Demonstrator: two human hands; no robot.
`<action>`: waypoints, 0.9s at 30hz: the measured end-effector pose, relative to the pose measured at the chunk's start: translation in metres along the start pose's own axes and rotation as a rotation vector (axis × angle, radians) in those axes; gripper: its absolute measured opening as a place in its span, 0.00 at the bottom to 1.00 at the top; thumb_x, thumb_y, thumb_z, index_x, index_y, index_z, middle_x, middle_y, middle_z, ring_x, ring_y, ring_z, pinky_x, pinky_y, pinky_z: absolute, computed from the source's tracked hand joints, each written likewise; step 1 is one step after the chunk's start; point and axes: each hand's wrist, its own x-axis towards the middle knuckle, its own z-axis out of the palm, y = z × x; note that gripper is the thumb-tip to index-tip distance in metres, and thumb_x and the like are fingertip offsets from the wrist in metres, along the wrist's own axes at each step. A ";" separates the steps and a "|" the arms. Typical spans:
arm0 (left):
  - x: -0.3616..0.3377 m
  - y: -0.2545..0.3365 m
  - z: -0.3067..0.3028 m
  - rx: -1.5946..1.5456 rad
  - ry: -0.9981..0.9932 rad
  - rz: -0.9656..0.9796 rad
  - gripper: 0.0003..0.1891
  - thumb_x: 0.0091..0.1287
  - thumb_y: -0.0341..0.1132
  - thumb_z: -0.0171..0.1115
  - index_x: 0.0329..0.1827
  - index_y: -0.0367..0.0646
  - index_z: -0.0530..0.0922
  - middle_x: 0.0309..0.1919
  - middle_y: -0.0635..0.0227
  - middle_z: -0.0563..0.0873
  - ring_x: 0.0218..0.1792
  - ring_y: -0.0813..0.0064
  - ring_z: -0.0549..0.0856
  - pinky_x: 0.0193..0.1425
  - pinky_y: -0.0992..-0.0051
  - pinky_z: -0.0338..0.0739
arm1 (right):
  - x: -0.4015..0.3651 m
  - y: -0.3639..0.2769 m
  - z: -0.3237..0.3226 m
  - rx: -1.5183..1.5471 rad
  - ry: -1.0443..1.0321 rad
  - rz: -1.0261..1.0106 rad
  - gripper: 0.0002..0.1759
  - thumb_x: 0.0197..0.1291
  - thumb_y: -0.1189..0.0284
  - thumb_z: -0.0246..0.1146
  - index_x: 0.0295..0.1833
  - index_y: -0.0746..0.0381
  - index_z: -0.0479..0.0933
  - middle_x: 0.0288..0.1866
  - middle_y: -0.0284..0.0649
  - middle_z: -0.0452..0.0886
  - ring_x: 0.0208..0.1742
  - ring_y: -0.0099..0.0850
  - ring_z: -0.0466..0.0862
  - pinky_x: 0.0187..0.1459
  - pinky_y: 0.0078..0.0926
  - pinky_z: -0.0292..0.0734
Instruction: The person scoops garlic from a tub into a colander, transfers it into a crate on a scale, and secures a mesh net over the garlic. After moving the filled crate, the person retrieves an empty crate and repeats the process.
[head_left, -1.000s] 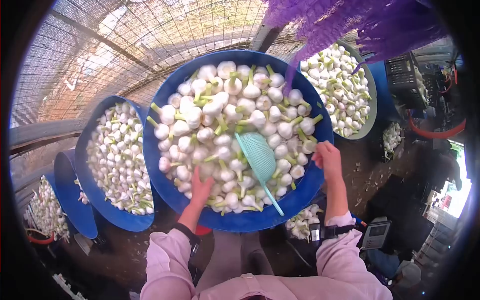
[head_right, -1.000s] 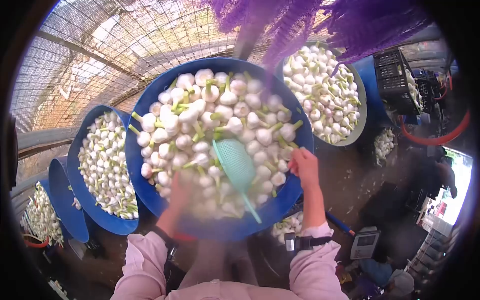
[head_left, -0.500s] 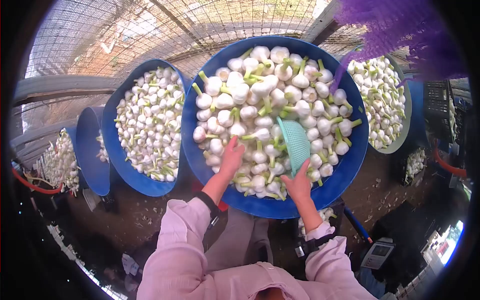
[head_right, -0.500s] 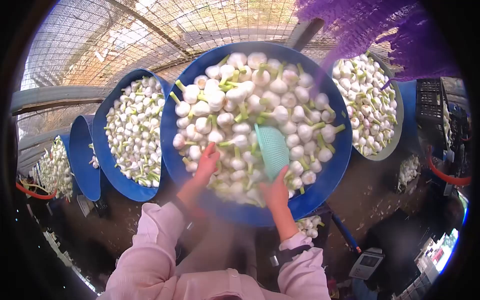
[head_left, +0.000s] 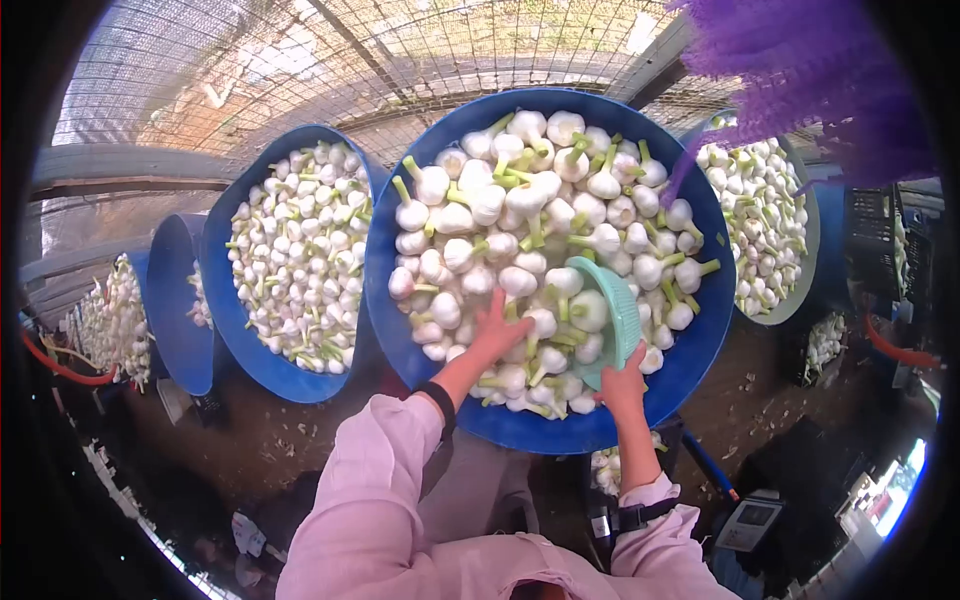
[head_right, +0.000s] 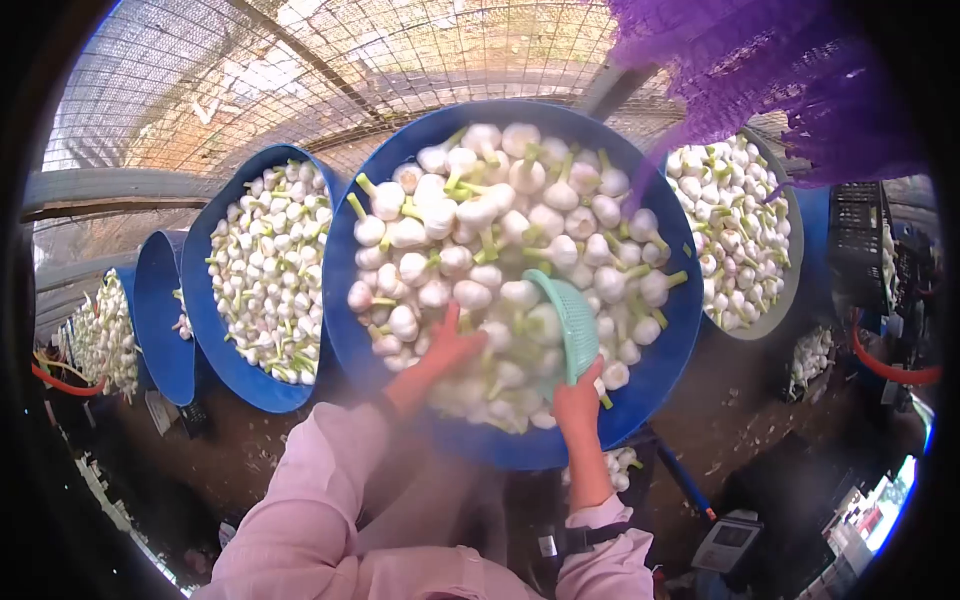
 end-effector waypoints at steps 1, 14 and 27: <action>0.020 -0.015 0.004 -0.127 -0.023 -0.005 0.47 0.47 0.58 0.61 0.67 0.43 0.52 0.63 0.43 0.58 0.65 0.50 0.55 0.66 0.64 0.51 | 0.026 0.025 0.023 -0.151 0.133 -0.182 0.42 0.48 0.78 0.50 0.66 0.65 0.36 0.48 0.61 0.71 0.39 0.53 0.78 0.35 0.38 0.76; 0.022 0.044 0.011 -0.352 -0.375 0.126 0.45 0.41 0.55 0.68 0.64 0.53 0.61 0.64 0.49 0.56 0.63 0.53 0.58 0.62 0.63 0.60 | 0.052 0.036 0.013 0.542 -0.257 -0.040 0.27 0.49 0.75 0.55 0.56 0.67 0.56 0.37 0.50 0.74 0.20 0.39 0.79 0.09 0.25 0.67; -0.135 0.137 -0.036 0.604 0.192 0.973 0.26 0.45 0.34 0.64 0.52 0.55 0.73 0.57 0.54 0.65 0.58 0.52 0.65 0.51 0.64 0.73 | -0.033 0.082 -0.015 1.131 -0.620 -0.079 0.21 0.52 0.74 0.54 0.52 0.67 0.63 0.33 0.49 0.75 0.18 0.38 0.78 0.10 0.23 0.67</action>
